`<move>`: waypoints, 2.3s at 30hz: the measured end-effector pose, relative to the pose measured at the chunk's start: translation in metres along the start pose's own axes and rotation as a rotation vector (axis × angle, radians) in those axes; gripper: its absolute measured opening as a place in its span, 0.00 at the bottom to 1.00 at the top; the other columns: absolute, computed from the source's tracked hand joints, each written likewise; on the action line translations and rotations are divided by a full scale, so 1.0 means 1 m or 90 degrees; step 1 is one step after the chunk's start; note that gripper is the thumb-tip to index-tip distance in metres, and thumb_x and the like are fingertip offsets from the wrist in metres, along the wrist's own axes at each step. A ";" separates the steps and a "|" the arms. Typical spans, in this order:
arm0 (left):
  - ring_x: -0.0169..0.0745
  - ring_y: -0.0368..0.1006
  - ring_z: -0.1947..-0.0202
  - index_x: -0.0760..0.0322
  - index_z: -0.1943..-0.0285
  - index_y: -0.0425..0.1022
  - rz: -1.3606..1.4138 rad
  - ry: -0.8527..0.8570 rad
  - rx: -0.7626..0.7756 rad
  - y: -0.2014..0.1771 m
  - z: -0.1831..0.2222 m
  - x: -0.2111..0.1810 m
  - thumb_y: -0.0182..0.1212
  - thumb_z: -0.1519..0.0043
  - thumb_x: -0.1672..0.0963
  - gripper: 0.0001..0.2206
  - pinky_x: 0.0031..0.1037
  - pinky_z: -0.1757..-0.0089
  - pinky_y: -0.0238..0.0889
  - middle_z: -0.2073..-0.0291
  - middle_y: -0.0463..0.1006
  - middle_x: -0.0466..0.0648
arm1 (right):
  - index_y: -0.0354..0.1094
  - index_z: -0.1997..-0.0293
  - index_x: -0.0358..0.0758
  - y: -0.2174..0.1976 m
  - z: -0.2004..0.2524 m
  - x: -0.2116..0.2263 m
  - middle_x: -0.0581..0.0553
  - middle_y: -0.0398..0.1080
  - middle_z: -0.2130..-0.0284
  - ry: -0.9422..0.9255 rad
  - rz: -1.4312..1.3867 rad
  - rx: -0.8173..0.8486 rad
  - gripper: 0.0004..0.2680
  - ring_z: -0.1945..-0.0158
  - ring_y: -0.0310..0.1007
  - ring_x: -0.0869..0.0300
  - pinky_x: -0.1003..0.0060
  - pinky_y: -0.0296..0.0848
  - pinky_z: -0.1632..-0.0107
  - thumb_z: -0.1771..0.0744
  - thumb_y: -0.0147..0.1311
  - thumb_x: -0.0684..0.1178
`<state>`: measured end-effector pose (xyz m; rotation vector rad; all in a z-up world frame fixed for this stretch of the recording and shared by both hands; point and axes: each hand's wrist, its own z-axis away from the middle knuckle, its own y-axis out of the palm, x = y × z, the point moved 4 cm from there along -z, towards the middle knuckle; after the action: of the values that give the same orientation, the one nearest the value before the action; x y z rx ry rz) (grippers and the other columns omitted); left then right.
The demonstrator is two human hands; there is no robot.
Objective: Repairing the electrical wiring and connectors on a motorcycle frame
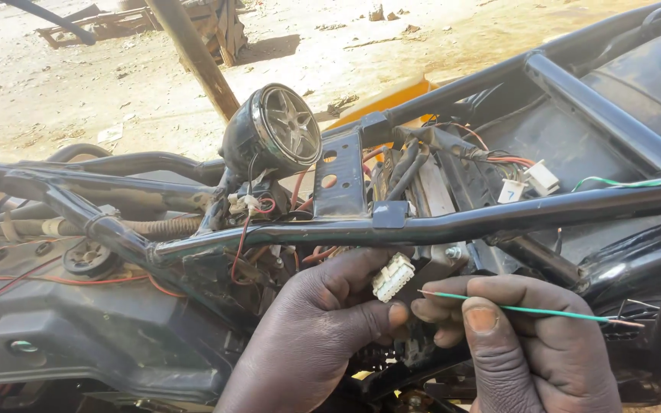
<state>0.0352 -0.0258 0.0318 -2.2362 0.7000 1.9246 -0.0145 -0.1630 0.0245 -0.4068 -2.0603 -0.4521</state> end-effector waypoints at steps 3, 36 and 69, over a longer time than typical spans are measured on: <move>0.34 0.75 0.56 0.73 0.35 0.74 0.073 -0.035 0.016 -0.002 -0.005 0.009 0.66 0.44 0.59 0.25 0.24 0.57 0.72 0.52 0.80 0.49 | 0.64 0.57 0.30 -0.002 -0.006 -0.007 0.34 0.82 0.67 0.003 -0.012 -0.006 0.04 0.68 0.86 0.55 0.71 0.80 0.68 0.32 0.49 0.40; 0.36 0.72 0.71 0.76 0.38 0.77 0.179 -0.020 -0.046 -0.006 0.009 0.013 0.65 0.42 0.55 0.24 0.24 0.66 0.63 0.70 0.79 0.52 | 0.64 0.57 0.30 -0.015 -0.003 -0.022 0.18 0.82 0.55 0.171 -0.215 -0.001 0.04 0.64 0.84 0.42 0.57 0.85 0.56 0.34 0.49 0.38; 0.57 0.79 0.67 0.81 0.51 0.83 0.339 -0.107 -0.276 0.004 -0.005 0.033 0.61 0.40 0.59 0.14 0.42 0.61 0.74 0.65 0.84 0.65 | 0.69 0.59 0.35 -0.013 0.003 -0.024 0.38 0.87 0.59 0.072 0.074 0.028 0.04 0.63 0.89 0.59 0.70 0.87 0.61 0.35 0.54 0.39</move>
<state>0.0408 -0.0397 0.0017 -2.2248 1.0140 2.7093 -0.0109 -0.1749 0.0002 -0.4612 -1.9225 -0.3518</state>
